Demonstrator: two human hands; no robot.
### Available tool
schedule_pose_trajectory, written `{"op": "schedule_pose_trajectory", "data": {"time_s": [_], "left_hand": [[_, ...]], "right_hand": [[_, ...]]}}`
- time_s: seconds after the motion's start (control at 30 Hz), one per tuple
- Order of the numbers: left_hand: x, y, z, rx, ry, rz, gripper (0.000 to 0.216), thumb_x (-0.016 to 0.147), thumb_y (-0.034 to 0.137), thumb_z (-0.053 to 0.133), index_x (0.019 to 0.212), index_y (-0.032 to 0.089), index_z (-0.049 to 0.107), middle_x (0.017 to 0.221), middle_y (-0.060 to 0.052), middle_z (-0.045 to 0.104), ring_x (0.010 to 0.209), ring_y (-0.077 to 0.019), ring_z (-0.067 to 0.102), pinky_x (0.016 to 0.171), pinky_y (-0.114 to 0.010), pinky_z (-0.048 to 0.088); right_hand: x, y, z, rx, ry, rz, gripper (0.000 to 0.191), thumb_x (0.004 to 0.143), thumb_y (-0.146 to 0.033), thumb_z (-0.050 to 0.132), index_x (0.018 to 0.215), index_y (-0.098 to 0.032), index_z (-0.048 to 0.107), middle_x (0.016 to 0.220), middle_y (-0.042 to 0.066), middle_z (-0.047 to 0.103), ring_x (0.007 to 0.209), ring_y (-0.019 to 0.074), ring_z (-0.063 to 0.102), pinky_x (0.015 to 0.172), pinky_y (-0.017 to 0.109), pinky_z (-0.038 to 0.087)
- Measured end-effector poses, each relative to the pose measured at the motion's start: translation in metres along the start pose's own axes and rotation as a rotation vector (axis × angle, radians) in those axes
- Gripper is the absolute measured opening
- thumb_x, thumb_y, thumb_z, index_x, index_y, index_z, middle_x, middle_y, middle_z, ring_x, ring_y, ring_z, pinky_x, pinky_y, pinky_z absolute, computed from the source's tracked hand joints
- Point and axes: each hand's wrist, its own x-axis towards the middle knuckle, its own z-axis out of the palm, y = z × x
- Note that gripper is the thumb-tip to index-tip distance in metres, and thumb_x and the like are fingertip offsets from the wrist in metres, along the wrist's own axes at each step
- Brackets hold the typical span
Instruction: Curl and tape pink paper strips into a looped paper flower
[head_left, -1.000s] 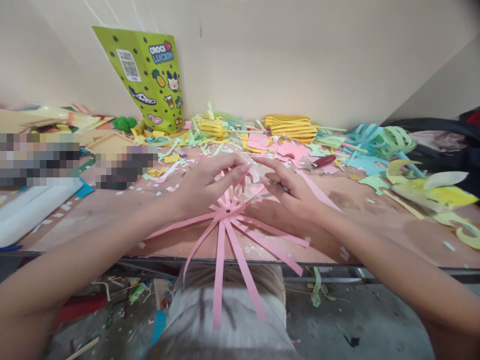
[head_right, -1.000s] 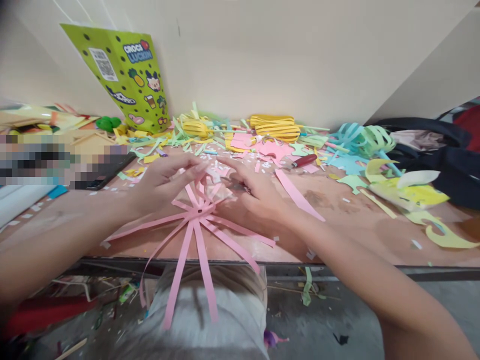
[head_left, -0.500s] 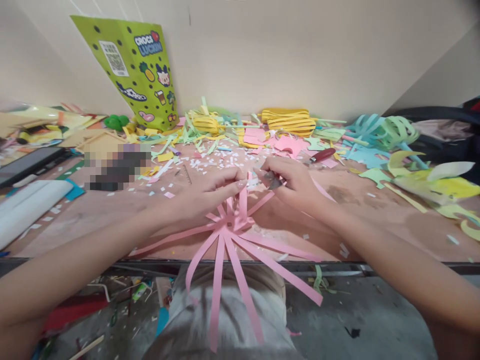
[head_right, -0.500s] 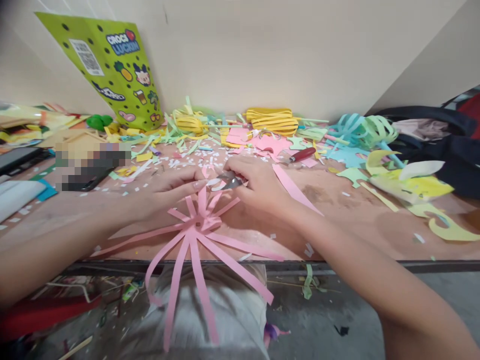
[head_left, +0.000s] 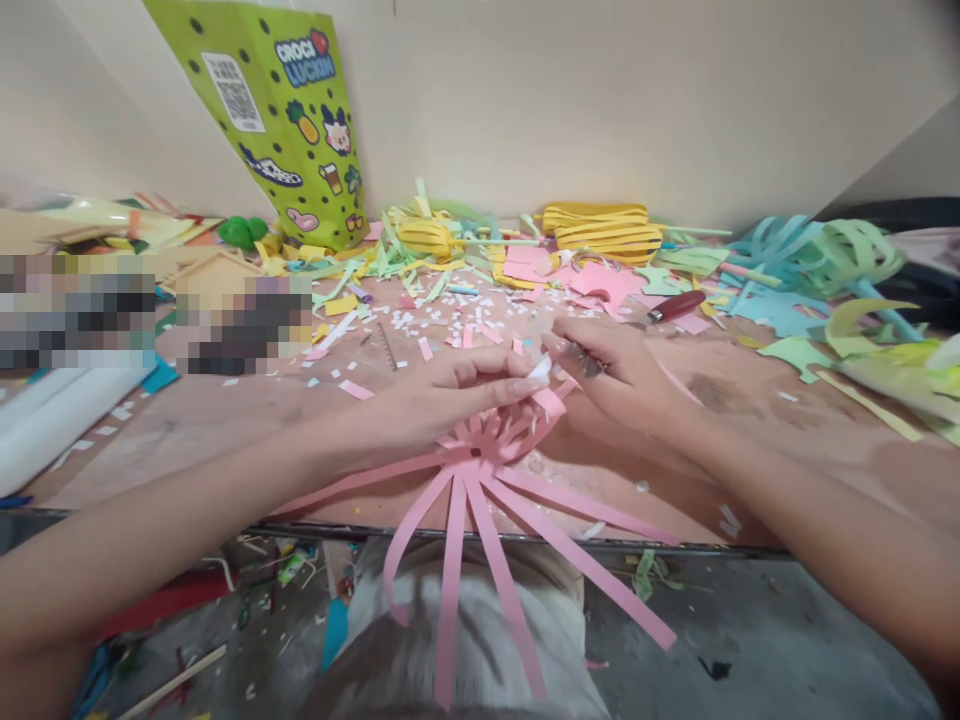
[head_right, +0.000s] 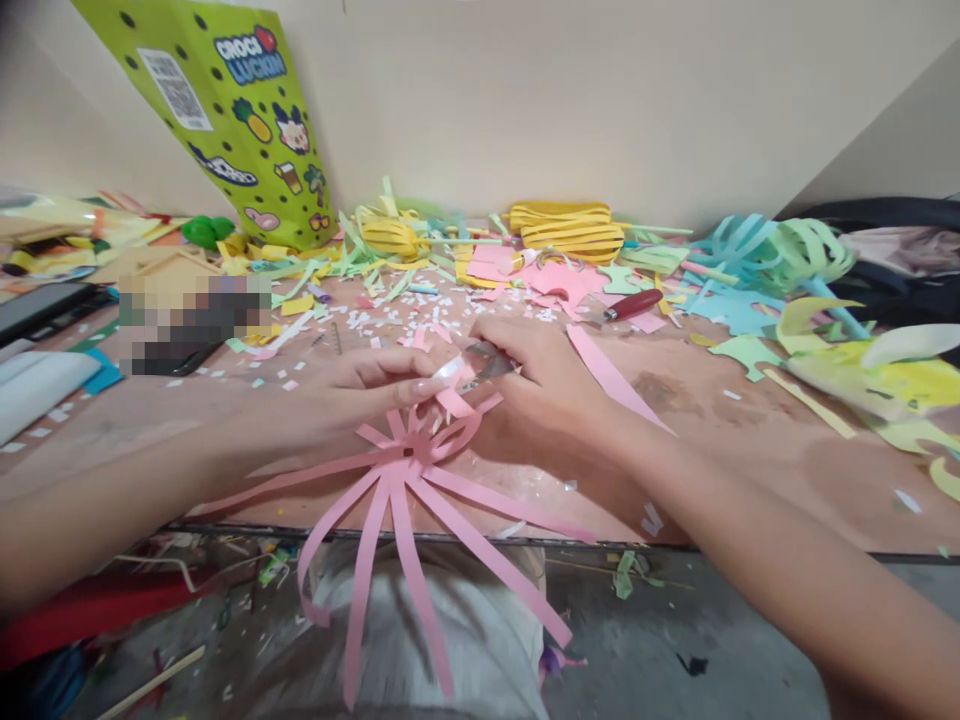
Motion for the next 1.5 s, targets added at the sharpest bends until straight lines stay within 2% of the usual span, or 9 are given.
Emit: {"op": "schedule_pose_trajectory", "data": {"time_s": [0.2, 0.37, 0.5, 0.6, 0.83, 1.0, 1.1, 1.23, 1.5], "left_hand": [[0.003, -0.007, -0.004, 0.244, 0.146, 0.101, 0.024, 0.096, 0.04, 0.064, 0.088, 0.02, 0.074, 0.092, -0.003, 0.067, 0.082, -0.0146, 0.062, 0.077, -0.026, 0.052], [0.007, -0.016, -0.006, 0.25, 0.213, 0.043, 0.021, 0.094, 0.038, 0.067, 0.088, 0.02, 0.075, 0.12, -0.005, 0.065, 0.08, -0.0112, 0.063, 0.068, -0.023, 0.052], [0.008, -0.018, -0.003, 0.145, 0.039, -0.003, 0.025, 0.097, 0.039, 0.063, 0.088, 0.019, 0.074, 0.084, -0.001, 0.07, 0.067, -0.0104, 0.061, 0.059, -0.02, 0.048], [0.008, -0.02, -0.003, 0.144, 0.037, -0.039, 0.029, 0.097, 0.044, 0.062, 0.09, 0.019, 0.074, 0.08, -0.001, 0.072, 0.068, -0.0116, 0.063, 0.058, -0.02, 0.048], [0.009, -0.017, -0.006, 0.216, 0.17, -0.019, 0.025, 0.099, 0.038, 0.058, 0.098, 0.021, 0.076, 0.086, -0.001, 0.075, 0.073, -0.0137, 0.067, 0.063, -0.022, 0.05], [0.011, -0.014, -0.009, 0.262, 0.191, 0.06, 0.02, 0.097, 0.031, 0.06, 0.094, 0.019, 0.075, 0.096, -0.002, 0.077, 0.091, -0.0159, 0.07, 0.085, -0.026, 0.053], [0.012, -0.012, -0.01, 0.294, 0.252, 0.092, 0.021, 0.098, 0.032, 0.058, 0.097, 0.019, 0.075, 0.098, -0.003, 0.077, 0.093, -0.0172, 0.071, 0.086, -0.026, 0.054], [0.011, -0.008, -0.01, 0.332, 0.286, 0.115, 0.021, 0.098, 0.03, 0.057, 0.098, 0.02, 0.075, 0.103, -0.003, 0.078, 0.099, -0.0194, 0.07, 0.09, -0.028, 0.055], [0.009, -0.006, -0.013, 0.469, 0.303, 0.137, 0.026, 0.1, 0.033, 0.053, 0.094, 0.02, 0.075, 0.092, -0.002, 0.077, 0.089, -0.0193, 0.069, 0.085, -0.029, 0.055]], "right_hand": [[0.0, -0.001, 0.001, 0.063, -0.013, 0.084, 0.032, 0.096, -0.023, 0.05, 0.069, -0.02, 0.033, 0.067, -0.003, 0.036, 0.064, 0.0122, 0.036, 0.062, 0.03, 0.026], [0.003, 0.004, 0.002, 0.101, 0.008, 0.12, 0.031, 0.097, -0.026, 0.049, 0.07, -0.02, 0.035, 0.068, -0.002, 0.038, 0.066, 0.0124, 0.037, 0.062, 0.029, 0.028], [0.003, 0.007, 0.002, 0.1, 0.011, 0.122, 0.032, 0.101, -0.031, 0.046, 0.071, -0.02, 0.039, 0.071, -0.001, 0.044, 0.069, 0.0134, 0.041, 0.065, 0.029, 0.032], [0.003, 0.007, 0.004, 0.108, 0.025, 0.182, 0.038, 0.105, -0.045, 0.039, 0.078, -0.02, 0.049, 0.075, 0.001, 0.051, 0.072, 0.0147, 0.048, 0.069, 0.03, 0.037], [0.008, 0.008, 0.006, 0.358, 0.46, 0.241, 0.052, 0.102, -0.063, 0.032, 0.088, -0.022, 0.059, 0.074, 0.003, 0.06, 0.065, 0.0152, 0.059, 0.064, 0.031, 0.046], [0.008, 0.008, 0.003, 0.337, 0.284, 0.308, 0.055, 0.098, -0.071, 0.033, 0.074, -0.023, 0.044, 0.062, -0.003, 0.037, 0.054, 0.0129, 0.039, 0.056, 0.03, 0.034], [0.007, 0.002, -0.003, 0.248, 0.098, 0.33, 0.062, 0.098, -0.073, 0.023, 0.069, -0.022, 0.042, 0.063, -0.001, 0.037, 0.059, 0.0137, 0.038, 0.059, 0.03, 0.031], [0.008, -0.002, -0.012, 0.19, -0.149, 0.272, 0.065, 0.097, -0.073, 0.033, 0.063, -0.02, 0.045, 0.062, -0.001, 0.041, 0.06, 0.0131, 0.04, 0.061, 0.03, 0.03], [0.012, -0.001, -0.017, 0.184, -0.193, 0.282, 0.066, 0.095, -0.075, 0.035, 0.06, -0.02, 0.043, 0.06, 0.001, 0.044, 0.059, 0.0131, 0.041, 0.06, 0.031, 0.03]]}}
